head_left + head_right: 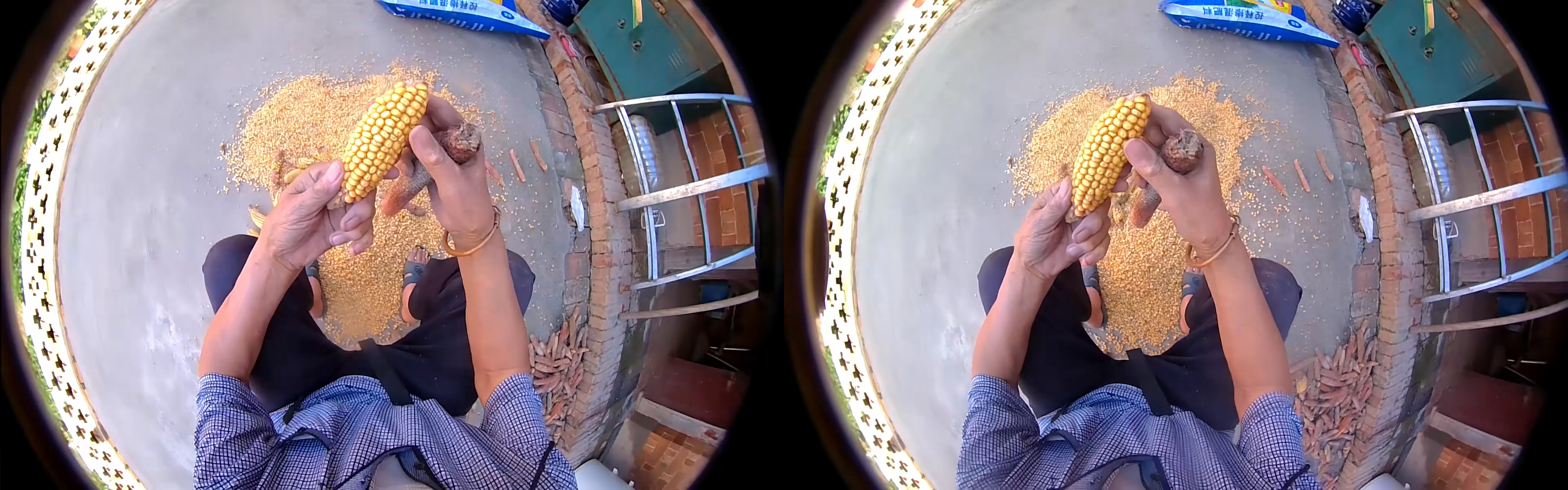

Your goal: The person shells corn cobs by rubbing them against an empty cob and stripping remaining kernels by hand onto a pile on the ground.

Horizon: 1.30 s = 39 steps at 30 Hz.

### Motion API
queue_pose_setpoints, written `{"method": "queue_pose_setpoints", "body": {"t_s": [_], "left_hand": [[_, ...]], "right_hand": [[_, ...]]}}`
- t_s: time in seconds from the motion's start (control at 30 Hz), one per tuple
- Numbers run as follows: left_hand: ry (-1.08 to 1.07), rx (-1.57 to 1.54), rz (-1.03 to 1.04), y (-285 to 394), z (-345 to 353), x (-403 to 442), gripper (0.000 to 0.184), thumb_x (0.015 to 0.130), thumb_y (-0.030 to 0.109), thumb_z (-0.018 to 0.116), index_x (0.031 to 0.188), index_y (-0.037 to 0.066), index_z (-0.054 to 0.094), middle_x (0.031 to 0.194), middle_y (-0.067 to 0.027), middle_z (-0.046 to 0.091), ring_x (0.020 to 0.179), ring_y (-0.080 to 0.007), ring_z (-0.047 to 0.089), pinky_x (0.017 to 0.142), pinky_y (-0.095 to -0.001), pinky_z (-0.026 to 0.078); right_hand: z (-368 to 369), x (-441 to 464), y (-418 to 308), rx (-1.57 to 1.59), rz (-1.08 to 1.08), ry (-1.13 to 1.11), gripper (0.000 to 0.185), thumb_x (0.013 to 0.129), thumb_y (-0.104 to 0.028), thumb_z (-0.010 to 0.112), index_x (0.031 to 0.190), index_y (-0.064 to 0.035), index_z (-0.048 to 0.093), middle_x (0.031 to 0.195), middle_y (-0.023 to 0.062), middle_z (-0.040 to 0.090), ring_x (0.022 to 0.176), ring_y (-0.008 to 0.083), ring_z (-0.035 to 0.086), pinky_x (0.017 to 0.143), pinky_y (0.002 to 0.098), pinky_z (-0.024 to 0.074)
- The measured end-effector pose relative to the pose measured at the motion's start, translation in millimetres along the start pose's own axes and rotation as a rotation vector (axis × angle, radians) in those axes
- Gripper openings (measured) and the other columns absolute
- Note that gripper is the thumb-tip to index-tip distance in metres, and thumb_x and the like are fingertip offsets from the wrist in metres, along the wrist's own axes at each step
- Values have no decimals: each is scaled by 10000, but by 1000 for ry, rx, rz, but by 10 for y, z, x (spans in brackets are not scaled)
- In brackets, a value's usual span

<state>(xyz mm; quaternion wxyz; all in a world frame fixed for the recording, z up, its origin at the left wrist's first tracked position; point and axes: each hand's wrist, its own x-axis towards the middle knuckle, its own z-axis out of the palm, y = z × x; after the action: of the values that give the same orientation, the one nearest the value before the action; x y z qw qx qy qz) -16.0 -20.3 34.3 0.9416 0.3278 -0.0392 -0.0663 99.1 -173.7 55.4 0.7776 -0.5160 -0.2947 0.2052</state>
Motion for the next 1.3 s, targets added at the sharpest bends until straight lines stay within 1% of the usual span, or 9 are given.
{"method": "queue_pose_setpoints", "body": {"t_s": [0.3, 0.4, 0.5, 0.7, 0.9, 1.07, 1.13, 1.2, 1.3], "left_hand": [[27, -29, -135, -271, -76, 73, 657, 1049, 440, 272, 1355, -132, 374, 615, -117, 534, 414, -198, 533, 541, -348, 541], [30, 84, -147, -246, -65, 56, 650, 1051, 439, 263, 1339, -127, 402, 623, -125, 546, 431, -203, 541, 577, -351, 533], [39, 109, -147, -243, -88, 34, 651, 1051, 446, 266, 1328, -123, 417, 619, -120, 540, 438, -201, 534, 557, -347, 513], [81, 133, -187, -206, -82, -26, 664, 1049, 462, 262, 1326, -120, 422, 651, -114, 551, 478, -187, 533, 549, -314, 476], [183, 236, -128, -221, -147, 9, 500, 1011, 430, 471, 1189, -30, 550, 756, -94, 620, 641, -150, 604, 625, -286, 518], [242, 380, 0, -249, -203, 36, 434, 946, 351, 626, 1182, -7, 551, 845, -59, 631, 719, -109, 613, 647, -257, 518], [200, 397, -19, -226, -278, 17, 445, 896, 251, 711, 1221, -2, 542, 937, -51, 640, 821, -98, 621, 706, -255, 520], [275, 560, 50, -250, -237, 29, 488, 858, 273, 749, 1204, -6, 546, 975, -49, 632, 874, -115, 624, 767, -279, 521], [299, 634, 112, -277, -243, 25, 446, 847, 147, 754, 1217, -11, 560, 1133, -59, 626, 1054, -150, 612, 936, -318, 494]], "right_hand": [[-169, -76, 293, 202, 151, 106, 374, 944, -195, 632, 1266, -17, 562, 1076, 33, 613, 950, 106, 588, 867, 267, 476], [-172, -34, 323, 195, 158, 168, 381, 883, -246, 728, 1155, -25, 578, 997, 20, 628, 850, 86, 611, 683, 226, 530], [-125, -72, 316, 163, 208, 193, 312, 946, -225, 642, 1195, -43, 592, 1018, 2, 604, 894, 72, 575, 719, 227, 486], [-123, -73, 389, 149, 255, 243, 232, 943, -245, 652, 1087, -75, 588, 926, -14, 614, 813, 64, 581, 594, 210, 450], [-83, -64, 375, 26, 170, 226, 375, 860, -245, 759, 1108, -22, 588, 921, 40, 643, 751, 95, 630, 572, 203, 526], [-69, -97, 347, -81, 105, 145, 385, 815, -151, 794, 1139, -53, 609, 897, 25, 649, 667, 48, 603, 453, 165, 470], [-117, -120, 302, -125, 120, 86, 407, 802, -120, 799, 1154, -47, 608, 923, 31, 650, 732, 65, 623, 530, 176, 511], [-89, -126, 231, -108, 68, 52, 446, 772, -47, 803, 1172, -39, 606, 1004, 49, 656, 909, 110, 644, 764, 230, 563], [-129, -149, 229, -138, 72, -21, 447, 761, -15, 799, 1165, -35, 610, 1066, 58, 654, 1007, 132, 626, 892, 267, 533]]}}
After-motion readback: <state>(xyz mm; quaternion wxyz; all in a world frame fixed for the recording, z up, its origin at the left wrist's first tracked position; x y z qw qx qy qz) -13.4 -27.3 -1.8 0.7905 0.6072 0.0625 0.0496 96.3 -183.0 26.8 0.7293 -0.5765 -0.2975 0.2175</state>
